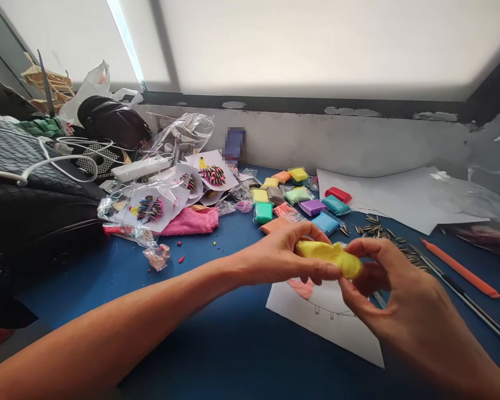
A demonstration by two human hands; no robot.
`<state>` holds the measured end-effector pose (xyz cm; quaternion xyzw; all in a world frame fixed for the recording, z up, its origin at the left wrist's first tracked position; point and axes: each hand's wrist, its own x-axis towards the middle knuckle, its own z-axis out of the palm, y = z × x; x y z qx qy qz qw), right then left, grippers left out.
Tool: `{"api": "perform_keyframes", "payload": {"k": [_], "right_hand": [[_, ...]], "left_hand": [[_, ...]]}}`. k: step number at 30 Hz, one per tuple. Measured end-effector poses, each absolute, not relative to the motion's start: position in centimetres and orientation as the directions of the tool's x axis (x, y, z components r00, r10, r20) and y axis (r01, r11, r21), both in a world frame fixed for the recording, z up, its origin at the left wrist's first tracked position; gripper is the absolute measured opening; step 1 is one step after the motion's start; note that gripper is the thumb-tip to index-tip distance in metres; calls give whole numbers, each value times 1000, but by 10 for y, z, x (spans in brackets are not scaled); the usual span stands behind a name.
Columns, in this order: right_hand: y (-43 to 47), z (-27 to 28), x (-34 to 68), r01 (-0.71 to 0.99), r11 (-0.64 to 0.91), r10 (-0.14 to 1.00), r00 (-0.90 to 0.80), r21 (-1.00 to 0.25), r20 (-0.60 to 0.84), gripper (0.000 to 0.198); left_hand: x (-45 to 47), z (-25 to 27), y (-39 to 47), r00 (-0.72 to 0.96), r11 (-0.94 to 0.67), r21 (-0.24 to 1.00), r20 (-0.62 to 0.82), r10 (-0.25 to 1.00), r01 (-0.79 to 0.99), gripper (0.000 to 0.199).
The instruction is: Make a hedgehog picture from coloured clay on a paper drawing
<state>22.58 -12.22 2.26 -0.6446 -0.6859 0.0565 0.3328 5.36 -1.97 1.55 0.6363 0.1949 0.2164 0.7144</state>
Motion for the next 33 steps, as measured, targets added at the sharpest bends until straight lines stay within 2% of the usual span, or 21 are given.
{"api": "perform_keyframes", "payload": {"k": [2, 4, 9, 11, 15, 18, 21, 24, 28, 33], "right_hand": [[-122, 25, 230, 835, 164, 922, 60, -526, 382, 31], [-122, 24, 232, 804, 168, 934, 55, -571, 352, 36], [-120, 19, 229, 734, 179, 971, -23, -655, 239, 45], [-119, 19, 227, 716, 151, 975, 4, -682, 220, 43], [-117, 27, 229, 647, 87, 990, 32, -757, 141, 48], [-118, 33, 230, 561, 40, 995, 51, -827, 83, 49], [-121, 35, 229, 559, 27, 987, 118, -829, 112, 48], [-122, 31, 228, 619, 88, 973, 114, -780, 200, 43], [-121, 24, 229, 653, 145, 961, 85, -744, 262, 38], [-122, 24, 225, 604, 147, 963, 93, -783, 253, 40]], "left_hand": [[52, 18, -19, 842, 58, 994, 45, 538, -90, 40], [52, 19, -21, 831, 33, 994, 73, 552, -109, 32], [55, 18, -27, 846, 13, 996, 65, 530, -84, 14], [55, 16, -27, 853, 1, 996, 74, 516, -87, 10], [53, 16, -22, 857, -13, 997, 73, 510, -77, 7], [50, 21, -18, 887, 7, 998, 47, 459, -57, 18], [49, 25, -16, 907, 84, 995, 7, 420, -46, 38], [50, 24, -17, 880, 146, 986, -1, 475, -77, 44], [52, 20, -19, 833, 144, 981, 29, 553, -130, 35], [53, 21, -21, 797, 107, 987, 34, 603, -123, 13]]}}
